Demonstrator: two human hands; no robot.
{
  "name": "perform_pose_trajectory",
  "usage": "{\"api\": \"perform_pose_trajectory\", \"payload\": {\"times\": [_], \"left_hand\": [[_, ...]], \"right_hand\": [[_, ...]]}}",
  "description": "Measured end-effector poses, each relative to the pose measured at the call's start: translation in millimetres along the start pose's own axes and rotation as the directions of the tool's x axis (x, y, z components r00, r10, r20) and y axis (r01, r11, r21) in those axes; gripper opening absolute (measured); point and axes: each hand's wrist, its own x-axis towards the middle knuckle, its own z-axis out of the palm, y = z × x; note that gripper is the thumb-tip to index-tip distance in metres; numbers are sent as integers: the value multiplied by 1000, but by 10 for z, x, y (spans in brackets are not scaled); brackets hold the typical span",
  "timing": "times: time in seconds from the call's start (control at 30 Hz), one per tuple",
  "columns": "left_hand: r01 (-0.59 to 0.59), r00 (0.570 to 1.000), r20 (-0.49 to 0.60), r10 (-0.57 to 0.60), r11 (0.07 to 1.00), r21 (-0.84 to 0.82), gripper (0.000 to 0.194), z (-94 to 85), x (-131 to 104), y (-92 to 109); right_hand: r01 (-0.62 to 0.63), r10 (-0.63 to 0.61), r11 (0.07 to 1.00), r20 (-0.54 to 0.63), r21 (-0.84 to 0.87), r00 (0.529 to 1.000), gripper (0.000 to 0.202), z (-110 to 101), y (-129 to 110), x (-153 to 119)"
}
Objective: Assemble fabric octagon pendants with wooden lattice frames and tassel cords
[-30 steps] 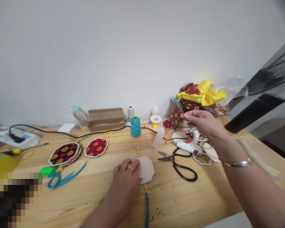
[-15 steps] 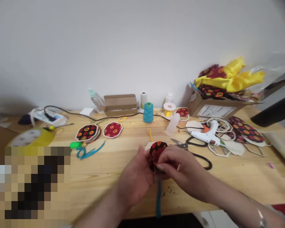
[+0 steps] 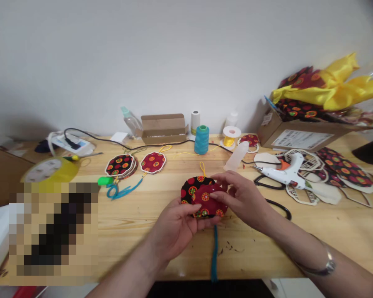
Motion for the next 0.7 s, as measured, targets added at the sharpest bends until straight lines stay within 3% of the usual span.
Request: {"api": "perform_pose_trajectory", "payload": {"times": [0.2, 0.33, 0.43, 0.53, 0.6, 0.67, 0.7], "left_hand": [[24, 998, -53, -23, 1000, 13, 26, 57, 89, 74], [29, 995, -100, -27, 999, 26, 28, 68, 148, 120], [-30, 992, -120, 31, 999, 12, 29, 34, 207, 150], [-114, 974, -197, 110, 993, -8, 30, -13, 256, 193], [-133, 968, -217, 126, 991, -16, 30, -35, 268, 221], [-132, 970, -208, 124, 991, -26, 29, -49, 267, 238], [-131, 973, -198, 122, 991, -33, 29, -53, 263, 241]], "right_hand": [[-121, 121, 974, 11, 193, 993, 30, 41, 100, -23], [-133, 144, 956, -25, 262, 989, 33, 49, 148, -7], [-119, 144, 962, -85, 245, 986, 29, -21, 94, -8], [-31, 55, 993, -218, 114, 974, 7, -239, 22, -28], [26, -38, 999, -431, -33, 901, 5, -470, 43, -40], [32, -120, 989, -652, -146, 748, 12, -729, 130, -43], [-11, -105, 987, -699, -160, 707, 18, -848, 183, -41]]}}
